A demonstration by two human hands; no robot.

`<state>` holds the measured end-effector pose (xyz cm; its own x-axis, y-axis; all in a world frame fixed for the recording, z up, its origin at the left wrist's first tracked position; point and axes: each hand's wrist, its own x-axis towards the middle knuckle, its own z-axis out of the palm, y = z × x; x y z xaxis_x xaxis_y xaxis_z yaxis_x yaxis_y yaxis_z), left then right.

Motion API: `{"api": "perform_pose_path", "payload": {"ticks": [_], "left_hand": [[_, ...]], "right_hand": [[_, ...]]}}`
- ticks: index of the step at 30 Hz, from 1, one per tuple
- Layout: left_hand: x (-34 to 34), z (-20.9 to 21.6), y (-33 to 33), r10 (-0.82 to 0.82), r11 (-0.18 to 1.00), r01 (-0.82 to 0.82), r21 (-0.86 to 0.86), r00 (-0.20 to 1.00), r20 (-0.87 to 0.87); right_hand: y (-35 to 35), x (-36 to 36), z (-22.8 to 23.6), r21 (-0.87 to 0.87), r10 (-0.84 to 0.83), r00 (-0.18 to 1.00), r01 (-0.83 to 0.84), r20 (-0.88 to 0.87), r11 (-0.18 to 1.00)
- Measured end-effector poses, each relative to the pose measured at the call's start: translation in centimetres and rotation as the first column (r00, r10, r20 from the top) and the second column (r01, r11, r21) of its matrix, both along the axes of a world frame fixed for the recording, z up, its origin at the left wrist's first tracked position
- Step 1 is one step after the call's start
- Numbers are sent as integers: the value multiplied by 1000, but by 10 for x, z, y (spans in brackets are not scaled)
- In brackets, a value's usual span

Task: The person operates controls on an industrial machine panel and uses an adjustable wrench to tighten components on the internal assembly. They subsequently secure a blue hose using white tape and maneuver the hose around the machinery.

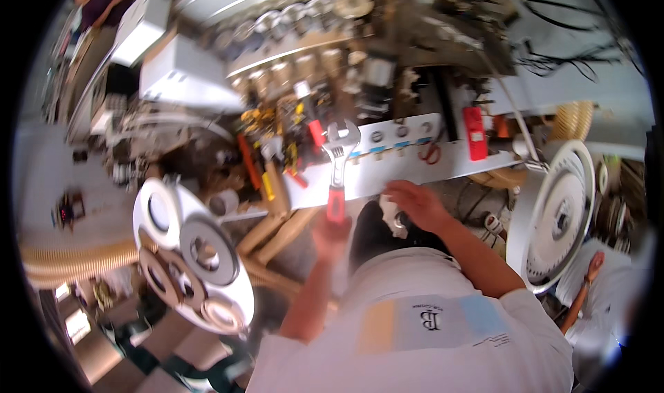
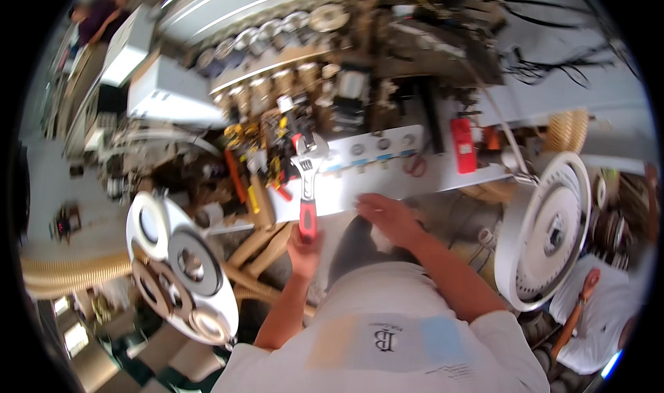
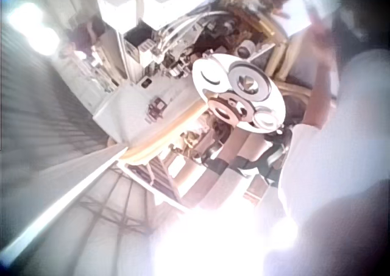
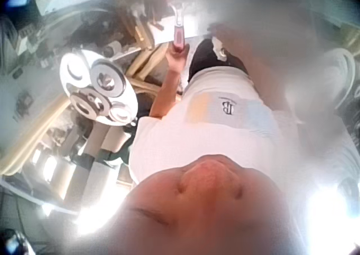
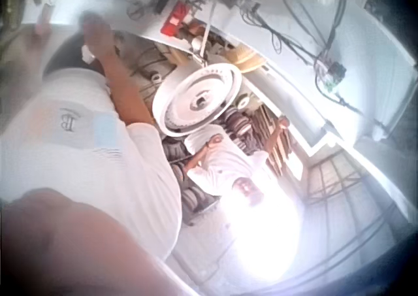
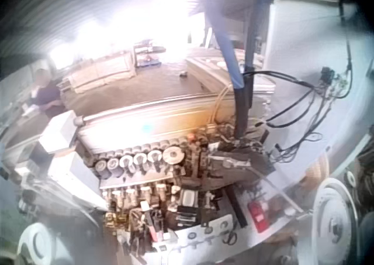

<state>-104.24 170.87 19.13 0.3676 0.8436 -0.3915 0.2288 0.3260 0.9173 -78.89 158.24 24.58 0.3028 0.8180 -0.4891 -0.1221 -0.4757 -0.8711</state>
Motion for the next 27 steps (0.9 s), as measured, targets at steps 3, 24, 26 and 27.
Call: {"api": "perform_pose_path", "payload": {"ticks": [3,24,26,27], "left_hand": [[49,24,-34,-226,956,254,146,957,-181],[376,61,167,-151,-47,621,782,770,-621],[378,56,166,-117,-99,671,735,725,-678],[377,51,168,-107,-79,689,720,713,-693]], "right_hand": [[24,5,7,191,-167,979,187,-118,964],[26,358,67,-17,-612,781,615,-125,788],[38,397,63,-34,-577,814,576,-67,817],[45,414,60,-49,-570,820,568,-51,821]]}}
